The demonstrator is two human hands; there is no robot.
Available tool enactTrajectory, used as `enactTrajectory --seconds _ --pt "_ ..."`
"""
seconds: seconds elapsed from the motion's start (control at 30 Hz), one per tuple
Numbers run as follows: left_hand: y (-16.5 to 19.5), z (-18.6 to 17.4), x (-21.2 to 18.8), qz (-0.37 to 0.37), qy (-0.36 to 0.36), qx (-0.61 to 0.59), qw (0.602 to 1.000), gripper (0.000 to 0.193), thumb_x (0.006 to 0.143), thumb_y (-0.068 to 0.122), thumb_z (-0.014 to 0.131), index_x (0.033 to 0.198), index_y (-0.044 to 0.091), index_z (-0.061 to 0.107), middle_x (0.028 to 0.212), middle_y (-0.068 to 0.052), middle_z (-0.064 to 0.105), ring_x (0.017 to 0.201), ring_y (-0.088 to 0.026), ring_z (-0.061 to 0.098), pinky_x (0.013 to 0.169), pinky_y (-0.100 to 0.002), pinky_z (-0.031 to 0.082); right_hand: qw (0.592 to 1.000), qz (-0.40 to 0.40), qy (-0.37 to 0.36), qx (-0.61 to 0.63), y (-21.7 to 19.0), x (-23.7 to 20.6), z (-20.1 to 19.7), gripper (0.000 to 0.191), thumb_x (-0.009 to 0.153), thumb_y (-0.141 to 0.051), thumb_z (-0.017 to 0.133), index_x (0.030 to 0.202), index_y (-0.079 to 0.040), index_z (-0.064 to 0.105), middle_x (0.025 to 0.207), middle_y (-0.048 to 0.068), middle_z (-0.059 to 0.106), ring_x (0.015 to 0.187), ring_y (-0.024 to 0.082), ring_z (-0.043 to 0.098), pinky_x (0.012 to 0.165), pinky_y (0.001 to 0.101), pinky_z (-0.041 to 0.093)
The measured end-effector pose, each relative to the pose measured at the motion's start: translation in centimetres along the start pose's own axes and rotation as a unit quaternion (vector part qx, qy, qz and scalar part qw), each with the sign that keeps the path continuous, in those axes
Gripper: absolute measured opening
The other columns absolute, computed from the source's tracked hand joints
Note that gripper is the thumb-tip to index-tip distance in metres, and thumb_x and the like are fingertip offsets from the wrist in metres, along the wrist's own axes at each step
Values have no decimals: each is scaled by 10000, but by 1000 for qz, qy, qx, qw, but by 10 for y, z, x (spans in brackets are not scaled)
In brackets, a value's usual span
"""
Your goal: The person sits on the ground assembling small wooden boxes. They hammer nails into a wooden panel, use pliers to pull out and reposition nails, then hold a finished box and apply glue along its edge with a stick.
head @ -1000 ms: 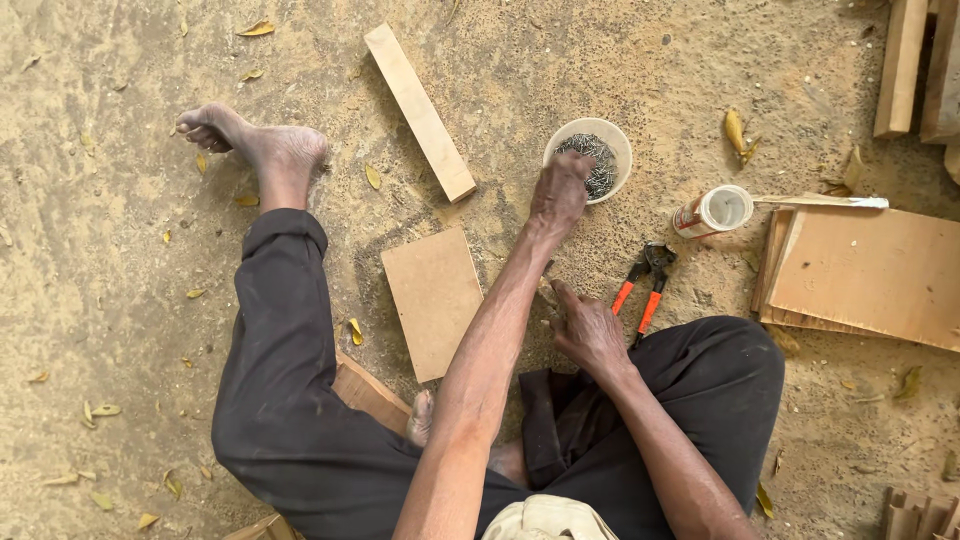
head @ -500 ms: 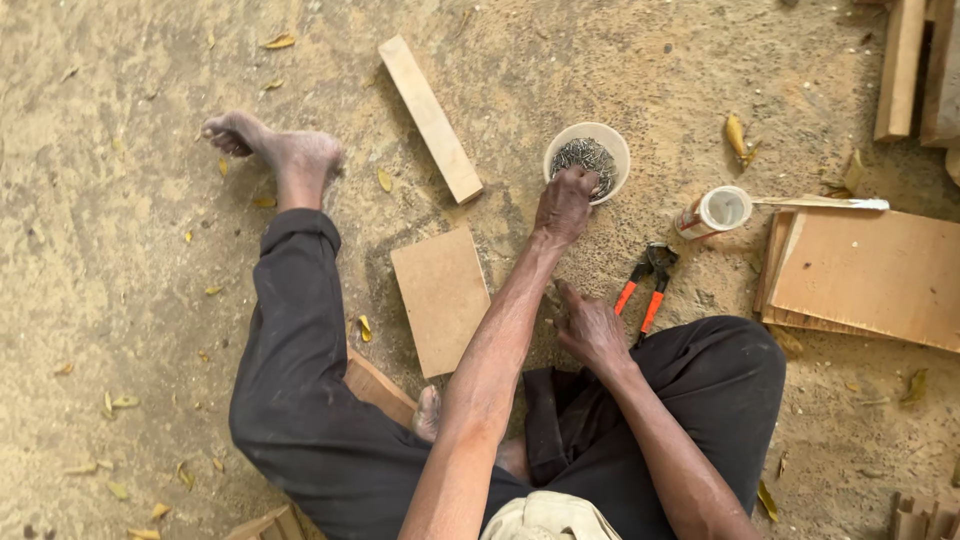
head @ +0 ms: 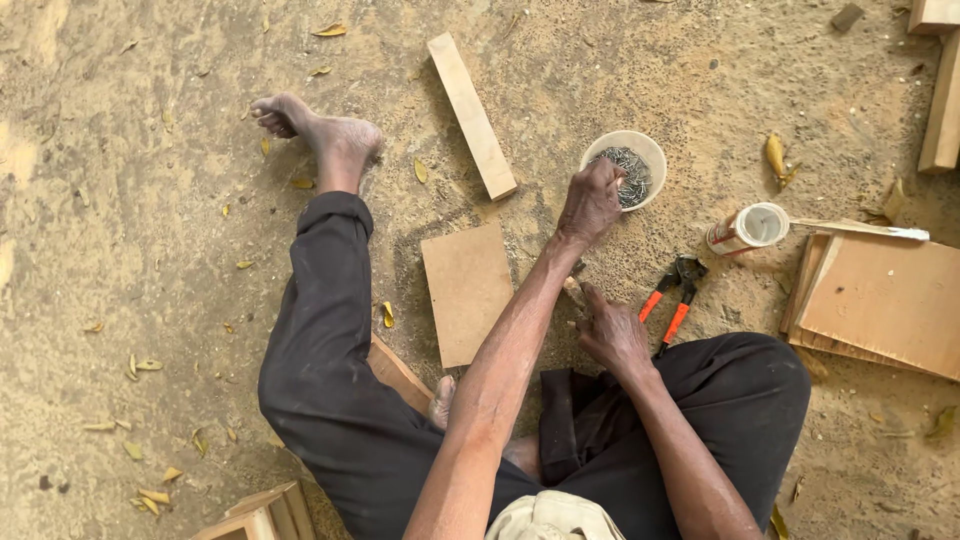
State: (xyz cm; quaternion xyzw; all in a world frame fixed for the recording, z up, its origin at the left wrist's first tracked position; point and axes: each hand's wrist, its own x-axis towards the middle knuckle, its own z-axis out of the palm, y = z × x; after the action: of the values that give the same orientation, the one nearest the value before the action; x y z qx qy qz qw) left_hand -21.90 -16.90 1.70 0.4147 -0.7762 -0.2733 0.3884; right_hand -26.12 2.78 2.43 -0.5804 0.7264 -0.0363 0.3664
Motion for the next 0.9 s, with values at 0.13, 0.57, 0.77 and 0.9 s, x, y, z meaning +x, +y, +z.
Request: enactTrajectory --seconds 0.13,0.57,0.77,0.9 --pt "7 -8 -2 -55 2 -112 992 230 1009 -32 537 801 50 484 800 -119 705 804 -167 771 479 -226 600 1000 -3 -1 -1 -2 -2 -3 722 866 -163 654 1540 -190 395 722 162 659 701 342 696 665 525 551" --pt "9 9 0 -97 17 -82 992 85 966 55 681 988 46 763 933 -120 778 777 -129 782 579 -202 599 1000 -20 16 17 -4 -1 -5 721 836 -168 696 1502 -163 421 738 171 659 740 361 691 679 546 543" --pt "20 5 5 -110 27 -14 993 87 961 31 686 984 61 764 897 -117 788 786 -177 775 630 -286 630 1000 -3 -9 4 -3 1 -4 730 854 -179 690 1523 -166 399 777 185 677 771 368 706 698 553 557" --pt "26 -5 1 -27 104 22 994 112 875 37 706 973 67 751 919 -114 770 809 -229 755 695 -360 631 1000 -12 6 2 -3 0 -4 731 855 -218 722 1512 -167 405 806 190 680 810 379 700 706 560 554"
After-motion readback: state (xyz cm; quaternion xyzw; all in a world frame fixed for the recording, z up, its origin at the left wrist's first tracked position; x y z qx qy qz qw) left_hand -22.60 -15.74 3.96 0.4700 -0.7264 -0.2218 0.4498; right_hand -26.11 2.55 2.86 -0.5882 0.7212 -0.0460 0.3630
